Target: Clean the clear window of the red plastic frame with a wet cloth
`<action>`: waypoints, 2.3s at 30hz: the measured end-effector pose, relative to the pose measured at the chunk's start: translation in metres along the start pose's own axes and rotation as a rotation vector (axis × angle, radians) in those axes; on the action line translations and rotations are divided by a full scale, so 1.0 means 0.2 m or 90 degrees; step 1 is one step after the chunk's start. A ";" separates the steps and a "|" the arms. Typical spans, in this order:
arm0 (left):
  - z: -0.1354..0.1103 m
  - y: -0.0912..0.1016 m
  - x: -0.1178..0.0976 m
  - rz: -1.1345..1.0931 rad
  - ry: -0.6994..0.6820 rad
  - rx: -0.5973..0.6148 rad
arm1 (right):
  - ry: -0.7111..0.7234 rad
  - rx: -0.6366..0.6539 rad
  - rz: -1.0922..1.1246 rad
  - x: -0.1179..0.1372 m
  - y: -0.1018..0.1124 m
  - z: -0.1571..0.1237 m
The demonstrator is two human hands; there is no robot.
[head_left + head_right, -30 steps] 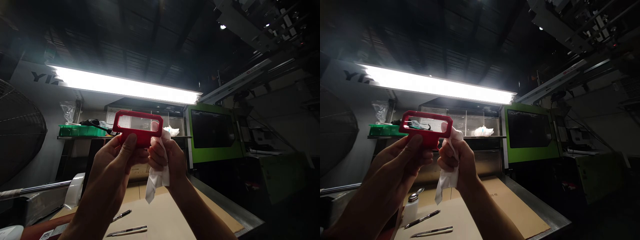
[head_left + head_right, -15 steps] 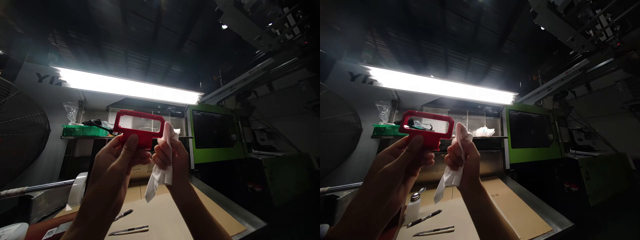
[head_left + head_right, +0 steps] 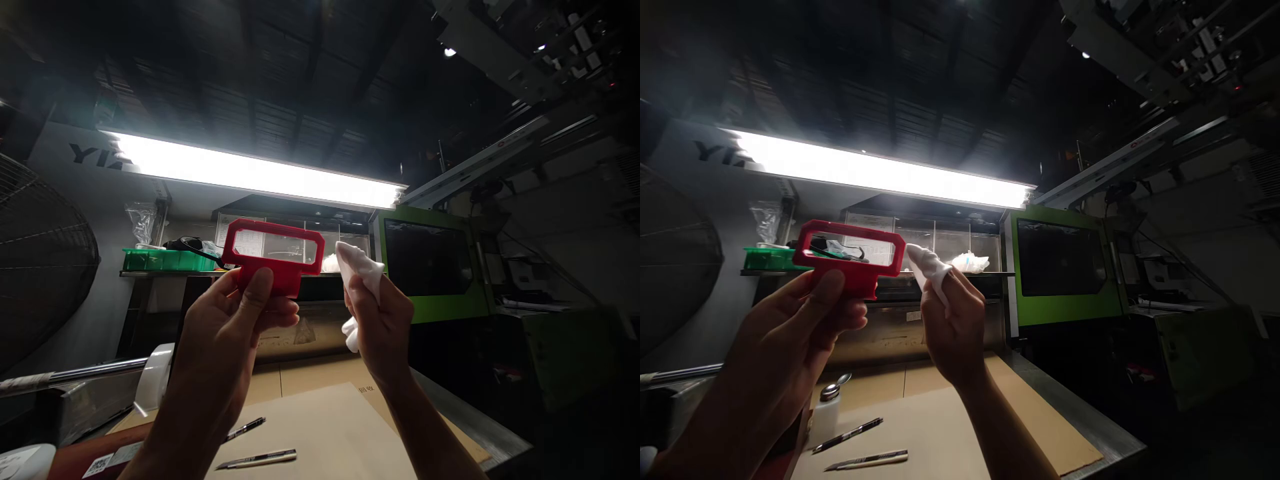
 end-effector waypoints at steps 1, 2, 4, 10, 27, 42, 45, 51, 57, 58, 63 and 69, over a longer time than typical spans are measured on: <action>0.00 0.00 0.00 0.000 -0.001 0.003 | 0.017 0.001 -0.013 0.01 0.00 0.00; 0.00 0.00 0.00 0.001 -0.001 0.005 | 0.035 0.006 -0.025 0.02 0.01 0.00; 0.00 0.00 0.00 0.009 -0.002 0.006 | 0.092 0.021 -0.052 0.04 0.00 -0.01; 0.00 0.00 0.00 0.023 -0.025 -0.003 | 0.305 0.116 -0.219 0.14 -0.05 -0.02; 0.00 0.01 -0.01 0.038 -0.029 0.001 | 0.467 0.216 -0.377 0.21 -0.10 0.01; 0.01 0.02 0.01 0.045 -0.038 0.006 | 0.483 0.212 -0.421 0.21 -0.09 0.02; 0.00 0.02 0.02 0.047 -0.038 0.010 | 0.504 0.185 -0.471 0.23 -0.11 0.03; 0.00 0.02 0.02 0.062 -0.037 0.011 | 0.529 0.229 -0.536 0.24 -0.14 0.02; 0.01 0.04 0.03 0.064 -0.043 0.000 | 0.457 0.258 -0.438 0.24 -0.10 0.04; 0.01 0.04 0.03 0.063 -0.044 -0.001 | 0.463 0.239 -0.433 0.25 -0.09 0.04; 0.02 0.04 0.04 0.065 -0.045 -0.001 | 0.537 0.174 -0.507 0.27 -0.10 0.05; 0.00 0.04 0.05 0.059 -0.039 0.004 | 0.580 0.181 -0.620 0.26 -0.14 0.06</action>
Point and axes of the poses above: each hand's wrist, its own z-axis towards the middle knuckle, its own y-axis out of the back of the hand, x = y × z, the point moved 5 cm from there along z, towards the middle knuckle, and after that the axes turned 13 degrees about -x, right-handed, at the moved point
